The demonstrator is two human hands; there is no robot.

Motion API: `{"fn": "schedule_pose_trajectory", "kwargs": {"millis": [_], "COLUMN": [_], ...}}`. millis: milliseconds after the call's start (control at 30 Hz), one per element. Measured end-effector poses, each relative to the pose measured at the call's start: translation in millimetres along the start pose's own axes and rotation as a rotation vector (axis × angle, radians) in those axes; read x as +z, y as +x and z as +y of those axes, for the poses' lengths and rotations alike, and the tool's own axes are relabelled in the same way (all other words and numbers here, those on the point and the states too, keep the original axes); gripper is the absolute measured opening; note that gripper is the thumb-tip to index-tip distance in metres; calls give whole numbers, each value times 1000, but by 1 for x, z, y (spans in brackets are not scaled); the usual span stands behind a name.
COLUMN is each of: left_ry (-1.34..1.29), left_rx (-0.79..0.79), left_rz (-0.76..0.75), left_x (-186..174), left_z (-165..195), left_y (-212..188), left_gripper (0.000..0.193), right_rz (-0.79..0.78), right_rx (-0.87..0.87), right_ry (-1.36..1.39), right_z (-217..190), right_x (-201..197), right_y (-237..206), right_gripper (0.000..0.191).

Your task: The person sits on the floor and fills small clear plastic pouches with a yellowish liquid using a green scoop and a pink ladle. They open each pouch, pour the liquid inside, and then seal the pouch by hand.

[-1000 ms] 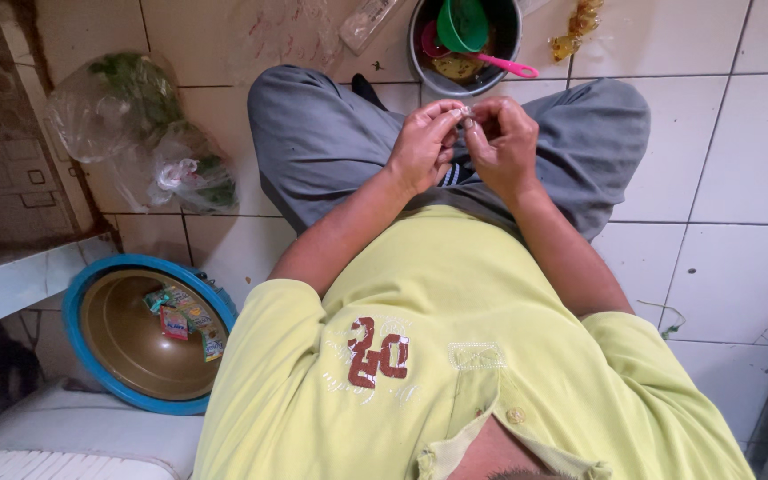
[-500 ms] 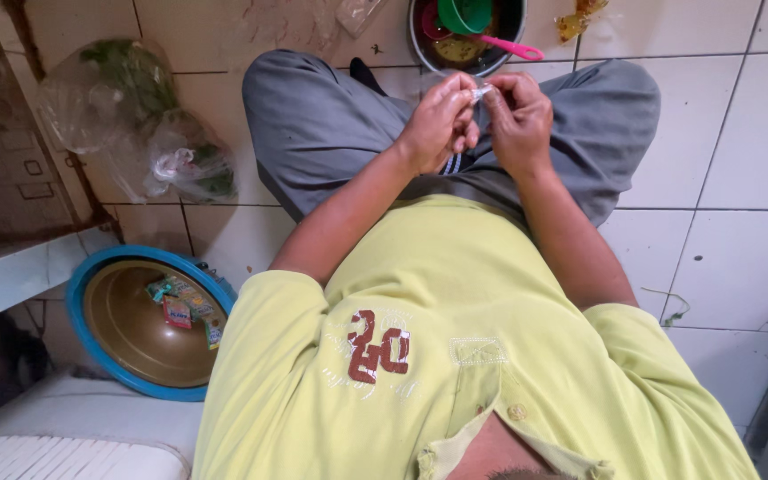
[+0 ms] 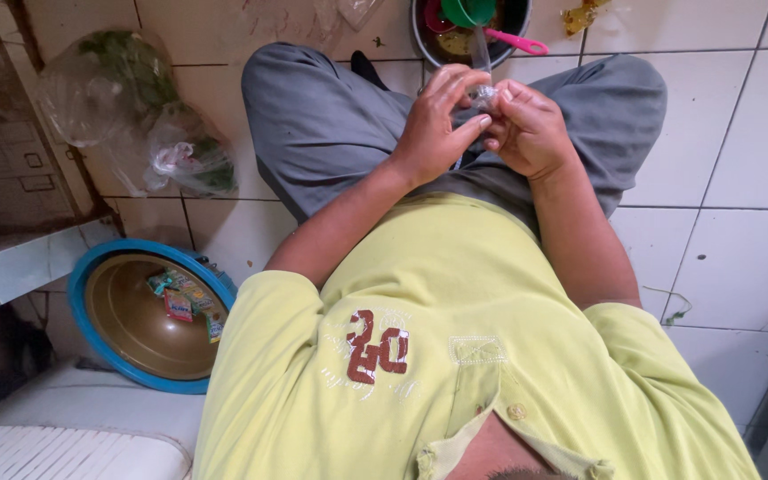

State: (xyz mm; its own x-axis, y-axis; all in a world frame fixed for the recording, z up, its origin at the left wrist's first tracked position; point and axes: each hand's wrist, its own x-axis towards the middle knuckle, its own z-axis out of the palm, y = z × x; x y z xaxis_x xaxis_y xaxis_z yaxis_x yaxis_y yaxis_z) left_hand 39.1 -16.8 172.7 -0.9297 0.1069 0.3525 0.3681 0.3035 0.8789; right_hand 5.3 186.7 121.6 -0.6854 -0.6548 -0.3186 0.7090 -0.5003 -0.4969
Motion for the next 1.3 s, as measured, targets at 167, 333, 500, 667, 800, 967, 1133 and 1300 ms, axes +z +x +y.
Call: {"fn": "schedule_pose_trajectory", "kwargs": {"millis": [167,333,500,667,800,967,1133,1300], "left_ry": [-150,-224,346,352,273,268,214,275], "left_rx": [-276,-513,-155,-42,-103,-71,-100,-133], "left_rz": [-154,-144,42,50,103,157,159,208], "left_x": [-2,2,-3,-3,5,16,27,26], "left_z": [-5,-16,-13,-9,-13,-23,-23,-32], "left_y": [5,5,4,4,0,3,4,7], "left_gripper": [32,22,20,9,13,17,15,14], "right_rz": [-23,-41,-15,114,229,399,579,527], "right_rx": [50,94,-44,-89,-224,-597,-814,-734], "right_ry": [27,1,-349,-169,-205,-695,-1110,-1030], "right_z": [3,7,15,25,32,38,33,35], "right_x": [3,10,16,20,20,21,22,16], "right_y": [-5,-5,6,18,23,30,32,31], "right_gripper": [14,8,11,15,14,15,7,7]}}
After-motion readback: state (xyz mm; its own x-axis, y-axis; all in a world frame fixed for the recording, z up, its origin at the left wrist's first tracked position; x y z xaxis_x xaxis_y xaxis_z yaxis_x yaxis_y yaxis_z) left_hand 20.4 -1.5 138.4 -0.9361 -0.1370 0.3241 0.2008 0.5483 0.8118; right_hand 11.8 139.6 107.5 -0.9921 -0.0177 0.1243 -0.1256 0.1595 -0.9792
